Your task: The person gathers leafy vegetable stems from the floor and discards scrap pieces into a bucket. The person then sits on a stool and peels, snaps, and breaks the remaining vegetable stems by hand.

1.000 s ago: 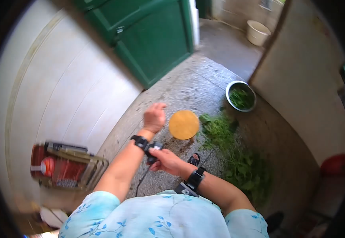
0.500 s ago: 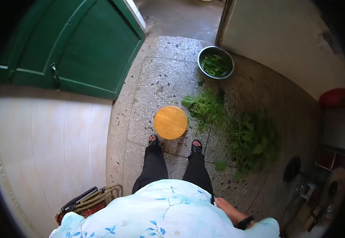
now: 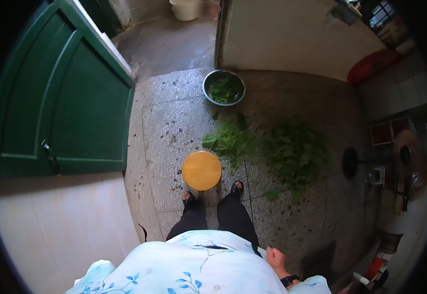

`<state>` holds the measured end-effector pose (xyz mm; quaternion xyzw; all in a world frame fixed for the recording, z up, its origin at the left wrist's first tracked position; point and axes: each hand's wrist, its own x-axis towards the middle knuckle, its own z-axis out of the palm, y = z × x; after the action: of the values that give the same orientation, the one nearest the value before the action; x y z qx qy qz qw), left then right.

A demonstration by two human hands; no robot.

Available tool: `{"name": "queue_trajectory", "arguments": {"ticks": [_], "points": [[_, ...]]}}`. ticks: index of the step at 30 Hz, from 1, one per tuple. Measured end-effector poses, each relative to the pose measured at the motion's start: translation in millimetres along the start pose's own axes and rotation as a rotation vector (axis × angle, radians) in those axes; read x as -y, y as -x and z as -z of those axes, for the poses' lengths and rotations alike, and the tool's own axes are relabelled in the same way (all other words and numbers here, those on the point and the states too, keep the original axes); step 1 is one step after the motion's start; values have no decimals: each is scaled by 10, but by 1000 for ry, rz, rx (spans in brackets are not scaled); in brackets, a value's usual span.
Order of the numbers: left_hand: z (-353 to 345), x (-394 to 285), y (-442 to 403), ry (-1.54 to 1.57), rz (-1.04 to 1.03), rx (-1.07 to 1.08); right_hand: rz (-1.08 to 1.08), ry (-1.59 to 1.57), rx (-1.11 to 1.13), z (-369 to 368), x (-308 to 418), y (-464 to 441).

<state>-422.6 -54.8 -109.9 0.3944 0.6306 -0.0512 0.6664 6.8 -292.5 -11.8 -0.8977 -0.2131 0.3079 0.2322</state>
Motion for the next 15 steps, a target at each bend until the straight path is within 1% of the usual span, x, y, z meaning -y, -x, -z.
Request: {"name": "queue_trajectory", "arguments": {"ticks": [1,3,4,5,6,7,8,9,10,11,12,13,14,15], "points": [[-14,-38,-79,-15,-24,15,-2,-1,-15,26,-135,33],[27,-141,-177,-85,-63,45,-201,-121,19,47,-360,111],[70,-162,-224,-157,-64,54,-205,-130,22,78,-375,46],[118,-210,-309,-361,-41,53,-261,-164,155,120,-411,-16],[131,-860,-146,-397,100,86,-310,-203,287,182,-410,-123],[107,-1690,39,-436,246,115,-406,-257,459,362,-276,-320],[196,-1936,-30,-401,308,100,-661,-230,650,598,-112,-602],[351,-2173,-114,-361,366,79,-701,-217,691,735,-237,-867],[421,-2507,-176,-322,365,71,-646,-323,683,892,-388,-1157],[433,-2860,-226,-318,332,51,-634,-361,629,1052,-419,-1460],[365,-3252,-269,-346,299,-6,-536,-378,587,1153,-539,-1791],[228,-3414,-197,-373,326,-21,-548,-418,665,1175,-644,-1804],[103,-4036,-296,-426,106,31,-549,-556,320,1343,-609,-2375],[-136,-4406,-282,-464,119,-33,-460,-540,382,1423,-682,-2716]]}}
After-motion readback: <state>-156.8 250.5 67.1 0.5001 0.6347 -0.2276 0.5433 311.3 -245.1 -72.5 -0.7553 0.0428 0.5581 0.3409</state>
